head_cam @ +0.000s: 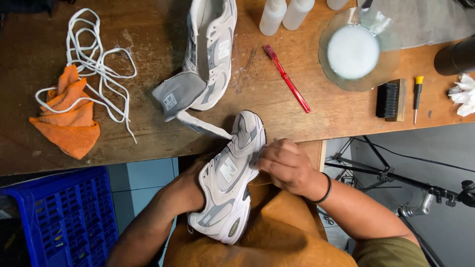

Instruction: Cleaning and applying a liquid treatment or adhesive to the side of a sneaker using a cotton swab at a repair bench.

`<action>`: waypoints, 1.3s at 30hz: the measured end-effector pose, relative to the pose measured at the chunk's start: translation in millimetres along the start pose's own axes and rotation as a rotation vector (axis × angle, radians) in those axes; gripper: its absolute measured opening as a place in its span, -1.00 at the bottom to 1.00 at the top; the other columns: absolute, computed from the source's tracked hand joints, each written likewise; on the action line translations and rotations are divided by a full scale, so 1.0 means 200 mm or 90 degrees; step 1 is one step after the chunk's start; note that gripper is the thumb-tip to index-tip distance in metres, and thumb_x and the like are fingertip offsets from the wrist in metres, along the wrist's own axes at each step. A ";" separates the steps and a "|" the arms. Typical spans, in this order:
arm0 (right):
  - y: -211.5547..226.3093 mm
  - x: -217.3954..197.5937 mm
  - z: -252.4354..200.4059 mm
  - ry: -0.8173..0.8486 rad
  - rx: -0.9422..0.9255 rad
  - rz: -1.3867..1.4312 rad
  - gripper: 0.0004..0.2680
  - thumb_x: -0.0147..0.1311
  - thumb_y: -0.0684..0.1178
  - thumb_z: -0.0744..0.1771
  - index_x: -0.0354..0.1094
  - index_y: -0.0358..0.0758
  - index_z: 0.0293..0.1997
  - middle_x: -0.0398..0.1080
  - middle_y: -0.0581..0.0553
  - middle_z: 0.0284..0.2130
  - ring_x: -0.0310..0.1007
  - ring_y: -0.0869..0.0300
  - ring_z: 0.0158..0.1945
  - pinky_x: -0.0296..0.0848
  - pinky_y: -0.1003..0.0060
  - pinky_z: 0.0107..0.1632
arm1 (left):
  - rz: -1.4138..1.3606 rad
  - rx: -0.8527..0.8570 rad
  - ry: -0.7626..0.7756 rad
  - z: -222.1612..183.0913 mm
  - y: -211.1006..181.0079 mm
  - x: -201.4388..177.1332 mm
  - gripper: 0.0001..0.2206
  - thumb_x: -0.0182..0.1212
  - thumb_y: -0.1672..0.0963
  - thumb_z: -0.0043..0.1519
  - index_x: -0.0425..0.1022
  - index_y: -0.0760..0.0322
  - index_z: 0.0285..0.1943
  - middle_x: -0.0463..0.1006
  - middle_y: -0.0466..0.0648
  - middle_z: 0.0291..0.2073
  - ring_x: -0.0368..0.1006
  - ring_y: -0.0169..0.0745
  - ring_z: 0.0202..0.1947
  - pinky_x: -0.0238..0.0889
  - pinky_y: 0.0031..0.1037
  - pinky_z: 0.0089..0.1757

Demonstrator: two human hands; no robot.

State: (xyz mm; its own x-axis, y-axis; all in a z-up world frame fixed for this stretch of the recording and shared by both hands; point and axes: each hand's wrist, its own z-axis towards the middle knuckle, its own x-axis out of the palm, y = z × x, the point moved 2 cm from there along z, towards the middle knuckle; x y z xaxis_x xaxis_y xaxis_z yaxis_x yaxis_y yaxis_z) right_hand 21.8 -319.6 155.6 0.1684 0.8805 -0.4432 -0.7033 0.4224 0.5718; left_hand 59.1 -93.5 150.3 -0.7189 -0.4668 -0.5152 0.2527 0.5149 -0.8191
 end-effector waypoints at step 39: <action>-0.07 0.05 -0.05 0.069 0.016 -0.003 -0.76 -0.02 0.02 0.43 0.56 -0.12 -0.36 0.50 -0.09 -0.42 0.43 0.04 -0.38 0.47 0.19 -0.23 | 0.053 0.048 0.085 -0.04 -0.11 -0.16 -0.84 0.08 0.04 0.30 0.54 -0.11 0.00 0.66 -0.08 -0.02 0.51 -0.10 0.15 0.29 -0.31 0.15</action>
State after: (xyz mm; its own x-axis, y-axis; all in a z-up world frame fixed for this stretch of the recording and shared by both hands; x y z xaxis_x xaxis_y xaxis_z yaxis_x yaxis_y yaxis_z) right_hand 27.1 -319.6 136.2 0.0954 0.8507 -0.5169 -0.6847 0.4330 0.5863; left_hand 71.1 -84.4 187.5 -0.7716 -0.3224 -0.5484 0.3595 0.4902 -0.7940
